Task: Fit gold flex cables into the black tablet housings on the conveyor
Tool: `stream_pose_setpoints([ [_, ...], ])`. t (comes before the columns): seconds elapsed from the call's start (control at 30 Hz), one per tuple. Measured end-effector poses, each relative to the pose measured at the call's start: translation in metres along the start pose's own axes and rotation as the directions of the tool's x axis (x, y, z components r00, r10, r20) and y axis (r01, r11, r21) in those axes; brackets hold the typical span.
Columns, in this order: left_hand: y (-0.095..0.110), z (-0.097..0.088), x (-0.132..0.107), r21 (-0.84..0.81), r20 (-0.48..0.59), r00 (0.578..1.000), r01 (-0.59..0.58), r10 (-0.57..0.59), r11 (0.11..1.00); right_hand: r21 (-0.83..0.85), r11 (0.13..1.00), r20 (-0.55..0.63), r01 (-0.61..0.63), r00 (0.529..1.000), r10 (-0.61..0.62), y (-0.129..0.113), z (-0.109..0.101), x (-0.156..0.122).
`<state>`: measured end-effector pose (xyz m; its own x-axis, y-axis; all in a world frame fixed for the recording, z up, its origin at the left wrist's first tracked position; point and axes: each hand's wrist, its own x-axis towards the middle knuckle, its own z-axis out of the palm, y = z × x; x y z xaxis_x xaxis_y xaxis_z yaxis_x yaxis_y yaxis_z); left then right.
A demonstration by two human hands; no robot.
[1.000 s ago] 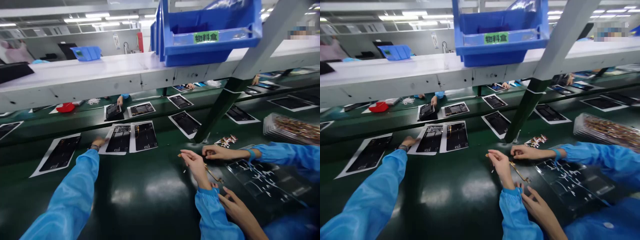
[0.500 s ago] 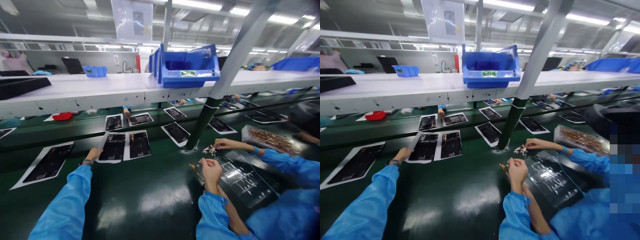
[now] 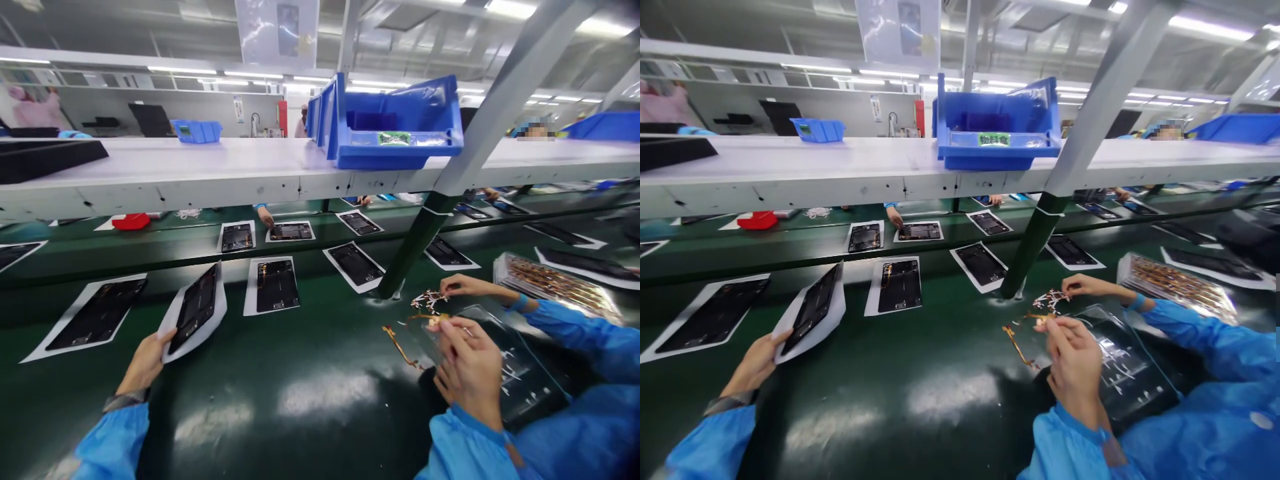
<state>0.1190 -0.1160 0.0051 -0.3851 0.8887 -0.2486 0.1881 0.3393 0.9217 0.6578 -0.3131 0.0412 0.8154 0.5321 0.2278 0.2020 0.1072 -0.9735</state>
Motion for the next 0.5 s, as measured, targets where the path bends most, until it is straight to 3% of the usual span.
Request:
stream_pose_setpoints([
  [0.1, -0.03, 0.004, -0.037, -0.11, 0.158, 0.982, 0.119, -0.101, 0.987, -0.108, 0.993, 0.017, 0.04, 0.999, -0.039, 0.005, 0.008, 0.015],
  [0.17, -0.049, 0.017, -0.07, -0.152, 0.282, 0.959, 0.087, -0.041, 0.984, -0.118, 0.992, 0.03, 0.045, 0.999, -0.042, 0.011, 0.013, 0.026],
  [0.27, -0.07, 0.051, -0.123, -0.062, 0.432, 0.9, -0.034, 0.057, 0.997, -0.11, 0.991, 0.073, 0.078, 0.995, -0.07, 0.014, 0.017, 0.034],
  [0.37, -0.08, 0.083, -0.165, -0.009, 0.497, 0.859, -0.139, 0.125, 0.99, -0.059, 0.985, 0.131, 0.16, 0.98, -0.152, 0.009, 0.02, 0.033],
  [0.5, -0.089, 0.099, -0.189, 0.023, 0.473, 0.87, -0.172, 0.141, 0.985, -0.015, 0.987, 0.198, 0.161, 0.968, -0.155, 0.002, 0.022, 0.022],
])
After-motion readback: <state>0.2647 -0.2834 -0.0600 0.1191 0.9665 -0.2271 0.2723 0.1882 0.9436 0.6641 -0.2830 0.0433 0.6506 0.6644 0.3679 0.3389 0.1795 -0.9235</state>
